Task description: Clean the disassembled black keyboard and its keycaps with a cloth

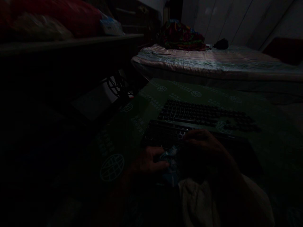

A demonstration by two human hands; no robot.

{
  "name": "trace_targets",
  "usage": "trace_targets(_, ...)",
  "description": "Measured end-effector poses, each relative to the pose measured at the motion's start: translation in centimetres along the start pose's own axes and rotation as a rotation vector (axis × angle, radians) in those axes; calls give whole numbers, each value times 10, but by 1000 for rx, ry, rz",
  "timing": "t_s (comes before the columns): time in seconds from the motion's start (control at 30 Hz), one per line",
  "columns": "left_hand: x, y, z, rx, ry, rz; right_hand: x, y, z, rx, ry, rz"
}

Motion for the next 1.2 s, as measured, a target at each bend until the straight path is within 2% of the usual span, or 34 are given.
trace_targets(0.4, -1, 0, -1, 16, -14, 32, -1, 3, -2, -15, -47, -7)
trace_targets(0.77, -1, 0, 2, 39, -49, 13, -2, 5, -1, -2, -21, -2)
trace_targets(1.0, 2, 1, 5, 42, 46, -64, -2, 9, -1, 37, -42, 12)
trace_targets(1.2, -2, 4, -4, -6, 280, -197, -2, 12, -4, 73, -71, 29)
Point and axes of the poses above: each hand's wrist, its own y-axis towards the middle knuckle, its own x-axis out of the back of the hand, z = x × y, the point moved 4 cm from there along y, towards the middle knuckle, and after that the axes turned 13 degrees about z, right-handed, at the moved point
